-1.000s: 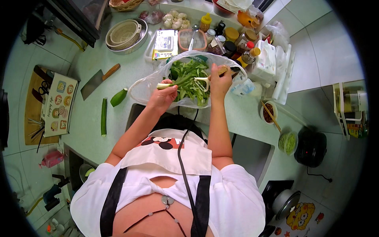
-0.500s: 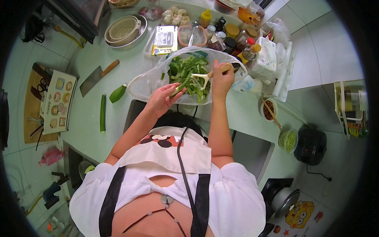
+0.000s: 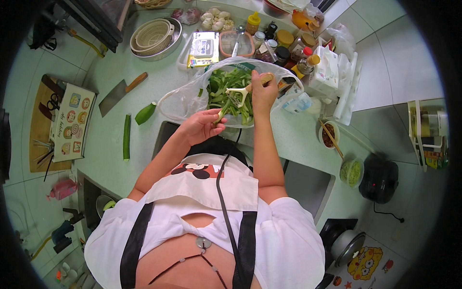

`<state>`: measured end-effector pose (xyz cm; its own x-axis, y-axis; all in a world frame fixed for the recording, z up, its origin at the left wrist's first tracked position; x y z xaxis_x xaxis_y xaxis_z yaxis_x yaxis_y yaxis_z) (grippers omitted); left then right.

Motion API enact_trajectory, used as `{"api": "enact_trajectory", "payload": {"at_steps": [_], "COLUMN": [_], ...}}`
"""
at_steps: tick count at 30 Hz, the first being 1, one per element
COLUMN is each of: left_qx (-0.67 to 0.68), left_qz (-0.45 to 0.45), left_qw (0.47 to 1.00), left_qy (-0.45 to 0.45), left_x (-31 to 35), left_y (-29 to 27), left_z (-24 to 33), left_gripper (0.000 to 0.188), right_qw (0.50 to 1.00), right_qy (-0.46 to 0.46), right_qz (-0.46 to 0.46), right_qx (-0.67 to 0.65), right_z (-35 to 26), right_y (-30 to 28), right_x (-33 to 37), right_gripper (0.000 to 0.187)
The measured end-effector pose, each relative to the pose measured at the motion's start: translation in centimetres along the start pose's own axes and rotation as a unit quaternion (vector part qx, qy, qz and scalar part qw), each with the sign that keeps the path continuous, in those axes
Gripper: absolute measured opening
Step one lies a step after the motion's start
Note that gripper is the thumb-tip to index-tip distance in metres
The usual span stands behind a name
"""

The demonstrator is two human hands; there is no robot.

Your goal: The person sorts through green leafy vegetables in a plastic bag, uses a peeler on a cucumber-like vegetable, and places the peeled pieces into a bowl in the sink for washing.

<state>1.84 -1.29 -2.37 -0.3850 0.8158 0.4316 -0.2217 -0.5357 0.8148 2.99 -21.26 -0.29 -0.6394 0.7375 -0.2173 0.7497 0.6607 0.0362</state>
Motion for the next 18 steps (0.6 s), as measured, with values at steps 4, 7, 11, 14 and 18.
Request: {"api": "enact_trajectory", "payload": {"at_steps": [4, 7, 11, 14, 18], "left_qx": [-0.020, -0.031, -0.060, -0.071, -0.069], "left_qz": [0.017, 0.025, 0.023, 0.029, 0.039], "left_qw": [0.999, 0.998, 0.996, 0.995, 0.995], "left_qy": [0.021, 0.057, 0.065, 0.068, 0.068], "left_x": [0.0, 0.1, -0.4, -0.4, -0.4], "left_y": [-0.2, 0.7, 0.7, 0.7, 0.7], "left_z": [0.0, 0.3, 0.2, 0.1, 0.0], "left_gripper": [0.022, 0.021, 0.021, 0.020, 0.022], "right_qw": [0.999, 0.996, 0.995, 0.996, 0.996], "right_qy": [0.021, 0.025, 0.016, 0.022, 0.029], "right_qz": [-0.034, -0.080, -0.094, -0.090, -0.085], "right_qx": [-0.020, -0.010, -0.007, -0.014, -0.011], "right_z": [-1.3, -3.8, -3.0, -3.0, -2.6], "right_y": [0.5, 1.4, 2.0, 2.2, 2.2], "right_x": [0.5, 1.8, 2.1, 2.2, 2.1], "right_gripper": [0.019, 0.019, 0.017, 0.017, 0.017]}}
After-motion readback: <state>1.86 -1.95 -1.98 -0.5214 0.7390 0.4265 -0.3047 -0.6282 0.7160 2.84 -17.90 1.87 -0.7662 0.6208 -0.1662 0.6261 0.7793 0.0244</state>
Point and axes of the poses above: each hand's wrist, its own x-axis away from the middle knuckle, its own y-axis out of the palm, z = x × y, the point moved 3 cm from there along -x, towards the middle knuckle
